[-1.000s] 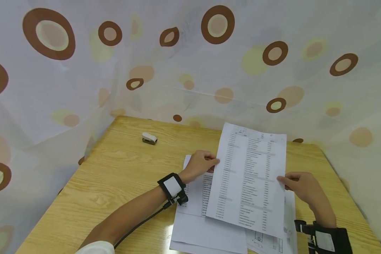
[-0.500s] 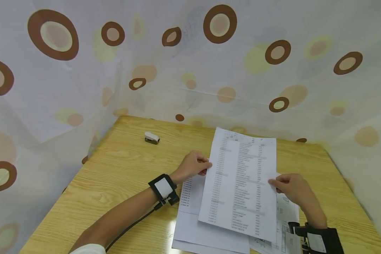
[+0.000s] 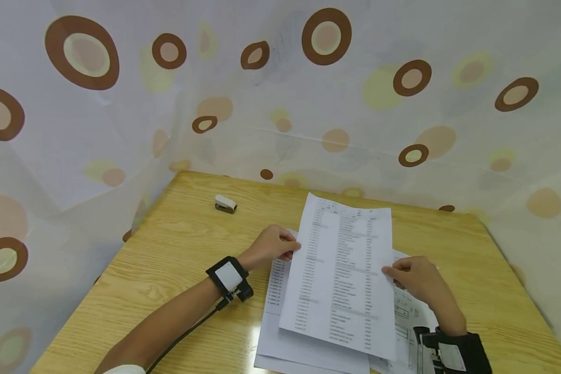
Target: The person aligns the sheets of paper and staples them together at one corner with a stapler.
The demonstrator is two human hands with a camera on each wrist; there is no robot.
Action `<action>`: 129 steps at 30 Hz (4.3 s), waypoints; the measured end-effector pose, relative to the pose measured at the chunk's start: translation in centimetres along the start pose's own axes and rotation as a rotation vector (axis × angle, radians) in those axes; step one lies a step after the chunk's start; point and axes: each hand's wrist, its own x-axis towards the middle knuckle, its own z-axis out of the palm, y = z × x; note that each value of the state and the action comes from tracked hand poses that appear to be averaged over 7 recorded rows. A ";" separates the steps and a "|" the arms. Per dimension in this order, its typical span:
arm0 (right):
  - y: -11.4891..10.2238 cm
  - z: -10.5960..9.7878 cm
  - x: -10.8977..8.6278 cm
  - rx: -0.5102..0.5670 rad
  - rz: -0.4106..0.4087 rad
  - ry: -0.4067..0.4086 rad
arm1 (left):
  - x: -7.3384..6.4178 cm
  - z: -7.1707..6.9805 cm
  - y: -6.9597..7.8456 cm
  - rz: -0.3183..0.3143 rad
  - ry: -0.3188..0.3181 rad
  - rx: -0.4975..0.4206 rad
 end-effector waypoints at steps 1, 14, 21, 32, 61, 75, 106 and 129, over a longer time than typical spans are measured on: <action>-0.1 0.1 0.0 0.002 0.001 -0.001 | 0.0 -0.1 -0.1 -0.008 -0.005 0.007; -0.6 2.2 0.7 -0.018 -0.011 -0.041 | -0.5 -1.2 -1.3 -0.071 -0.041 0.087; -1.4 3.7 1.1 -0.052 0.015 -0.055 | -0.9 -1.7 -1.7 -0.097 -0.045 0.092; -2.4 5.0 1.4 -0.049 0.051 -0.074 | -1.6 -2.1 -2.2 -0.104 -0.061 0.083; -1.3 5.5 1.0 -0.034 0.081 -0.096 | -1.4 -3.4 -2.6 -0.175 0.022 0.281; 1.0 4.1 0.4 -0.051 0.128 -0.072 | 1.1 -0.4 -0.1 -0.068 -0.101 0.339; 6.2 1.2 -1.0 -0.088 0.168 -0.016 | 8.1 9.3 4.9 -0.090 -0.243 0.352; 9.7 0.1 -3.4 0.009 0.340 0.033 | 9.8 12.7 5.4 -0.074 -0.288 0.347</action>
